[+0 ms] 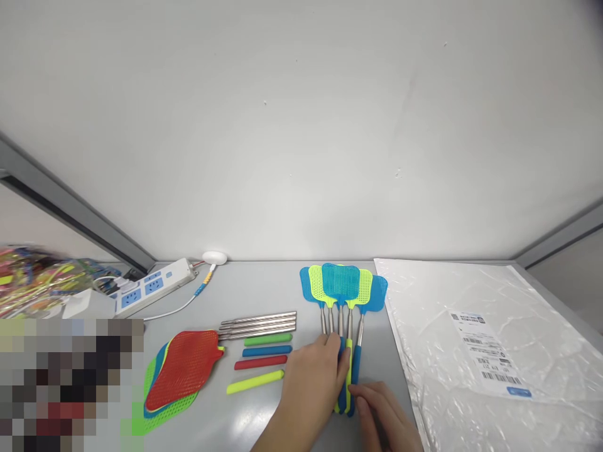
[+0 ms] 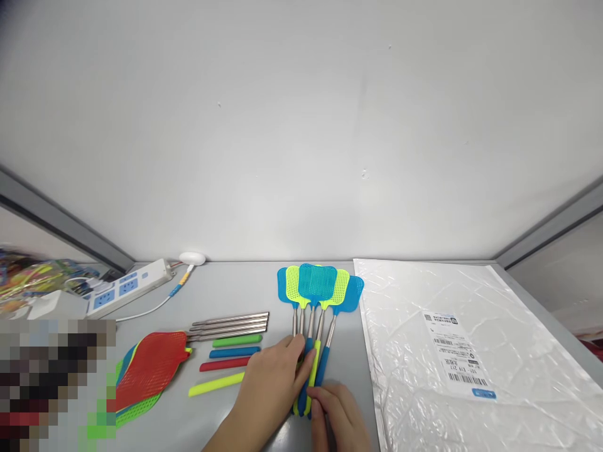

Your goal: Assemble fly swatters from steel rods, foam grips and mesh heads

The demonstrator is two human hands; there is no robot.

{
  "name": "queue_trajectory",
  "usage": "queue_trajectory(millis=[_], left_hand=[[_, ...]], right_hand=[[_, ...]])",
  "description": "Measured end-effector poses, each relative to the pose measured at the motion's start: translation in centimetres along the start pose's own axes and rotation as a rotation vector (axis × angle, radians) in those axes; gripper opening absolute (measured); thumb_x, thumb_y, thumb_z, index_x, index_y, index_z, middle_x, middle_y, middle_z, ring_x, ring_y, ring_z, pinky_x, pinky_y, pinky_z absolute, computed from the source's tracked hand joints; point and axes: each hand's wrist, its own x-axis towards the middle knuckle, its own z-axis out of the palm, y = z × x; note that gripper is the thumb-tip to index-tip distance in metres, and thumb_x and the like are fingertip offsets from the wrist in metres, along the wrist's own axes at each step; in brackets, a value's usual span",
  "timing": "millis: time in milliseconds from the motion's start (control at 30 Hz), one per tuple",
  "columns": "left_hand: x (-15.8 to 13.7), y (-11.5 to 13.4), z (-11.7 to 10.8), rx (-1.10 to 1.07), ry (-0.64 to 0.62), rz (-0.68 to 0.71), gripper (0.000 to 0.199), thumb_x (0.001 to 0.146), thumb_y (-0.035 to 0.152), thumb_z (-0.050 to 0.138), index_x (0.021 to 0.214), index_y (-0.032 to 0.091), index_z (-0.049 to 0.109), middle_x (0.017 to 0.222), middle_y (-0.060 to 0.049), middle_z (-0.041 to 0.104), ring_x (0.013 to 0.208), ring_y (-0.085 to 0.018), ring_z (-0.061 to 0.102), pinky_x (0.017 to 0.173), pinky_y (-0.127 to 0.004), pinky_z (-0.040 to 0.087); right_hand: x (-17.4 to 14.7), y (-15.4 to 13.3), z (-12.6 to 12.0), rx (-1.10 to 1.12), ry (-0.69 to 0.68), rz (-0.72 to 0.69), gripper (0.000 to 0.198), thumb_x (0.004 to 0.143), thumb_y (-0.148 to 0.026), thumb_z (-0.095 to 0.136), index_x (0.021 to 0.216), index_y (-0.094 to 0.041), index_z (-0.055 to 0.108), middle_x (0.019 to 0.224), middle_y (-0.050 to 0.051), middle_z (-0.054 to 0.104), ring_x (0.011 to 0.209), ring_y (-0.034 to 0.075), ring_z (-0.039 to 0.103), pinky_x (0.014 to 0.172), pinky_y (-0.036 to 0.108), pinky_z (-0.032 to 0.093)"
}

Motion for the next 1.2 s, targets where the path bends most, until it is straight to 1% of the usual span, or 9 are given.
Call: queue_trajectory(millis=[167,367,533,667,833,900,1000,1133,1200], left_hand=[[0.0,-0.1,0.7,0.002,0.051,0.032,0.026,0.096,0.028,0.040,0.081,0.022,0.061,0.077,-0.001,0.067,0.066,-0.021,0.066,0.050,-0.030,0.023],[-0.2,0.0,0.7,0.022,0.067,0.075,0.022,0.095,0.025,0.044,0.081,0.023,0.061,0.075,0.000,0.066,0.064,-0.019,0.064,0.050,-0.031,0.017],[-1.1,-0.6,0.1,-0.009,0.091,0.087,0.025,0.097,0.032,0.041,0.082,0.022,0.059,0.077,-0.001,0.064,0.064,-0.019,0.062,0.050,-0.031,0.021],[-3.5,-3.6,-0.1,-0.070,0.199,0.135,0.028,0.099,0.029,0.038,0.078,0.021,0.056,0.075,-0.001,0.060,0.064,-0.016,0.058,0.055,-0.031,0.029],[-7.7,-9.3,0.7,-0.176,0.427,0.068,0.024,0.098,0.025,0.040,0.083,0.021,0.059,0.074,-0.002,0.057,0.068,-0.016,0.054,0.062,-0.029,0.037],[-9.4,-11.1,1.1,-0.202,0.455,0.053,0.020,0.096,0.023,0.043,0.088,0.021,0.060,0.080,-0.004,0.058,0.074,-0.017,0.054,0.067,-0.029,0.040],[-11.4,-12.7,1.5,-0.200,0.437,0.016,0.016,0.096,0.022,0.045,0.097,0.021,0.061,0.091,-0.006,0.058,0.083,-0.020,0.053,0.076,-0.034,0.042],[-13.0,-13.5,1.9,-0.215,0.420,-0.074,0.017,0.095,0.023,0.046,0.104,0.021,0.061,0.098,-0.008,0.055,0.088,-0.023,0.050,0.078,-0.037,0.042],[-13.3,-13.6,2.1,-0.241,0.409,-0.093,0.017,0.095,0.022,0.045,0.101,0.021,0.061,0.098,-0.007,0.054,0.088,-0.023,0.049,0.078,-0.038,0.042]], right_hand=[[0.2,-0.6,-0.2,0.002,-0.024,0.031,0.020,0.095,-0.022,0.047,0.097,-0.022,0.067,0.087,0.008,0.067,0.081,0.018,0.066,0.071,0.026,0.054],[0.5,-1.5,-0.4,0.052,-0.027,0.051,0.020,0.095,-0.022,0.046,0.097,-0.023,0.067,0.087,0.006,0.066,0.079,0.017,0.064,0.070,0.025,0.053],[0.7,-2.1,-0.9,0.047,-0.009,0.053,0.021,0.096,-0.024,0.047,0.099,-0.023,0.068,0.086,0.005,0.066,0.078,0.016,0.064,0.069,0.024,0.052],[0.7,-2.6,-1.4,0.007,0.000,0.064,0.021,0.095,-0.028,0.048,0.095,-0.022,0.068,0.084,0.006,0.067,0.078,0.018,0.065,0.068,0.026,0.052],[0.6,-3.5,-2.0,-0.060,0.003,0.072,0.019,0.094,-0.030,0.051,0.094,-0.022,0.068,0.083,0.005,0.068,0.075,0.018,0.064,0.067,0.025,0.052],[1.2,-4.3,-1.8,-0.082,-0.065,0.052,0.019,0.093,-0.031,0.052,0.098,-0.022,0.068,0.083,0.005,0.068,0.073,0.018,0.065,0.063,0.024,0.052],[3.0,-5.9,-0.4,-0.135,-0.246,-0.018,0.021,0.094,-0.033,0.050,0.103,-0.023,0.067,0.087,0.006,0.069,0.074,0.019,0.065,0.061,0.025,0.052],[6.4,-8.7,3.5,-0.304,-0.541,-0.184,0.024,0.098,-0.032,0.044,0.104,-0.024,0.066,0.095,0.006,0.068,0.086,0.020,0.065,0.075,0.031,0.051],[8.2,-9.9,5.6,-0.440,-0.614,-0.262,0.025,0.098,-0.027,0.043,0.099,-0.021,0.067,0.092,0.007,0.068,0.087,0.021,0.064,0.076,0.032,0.049]])
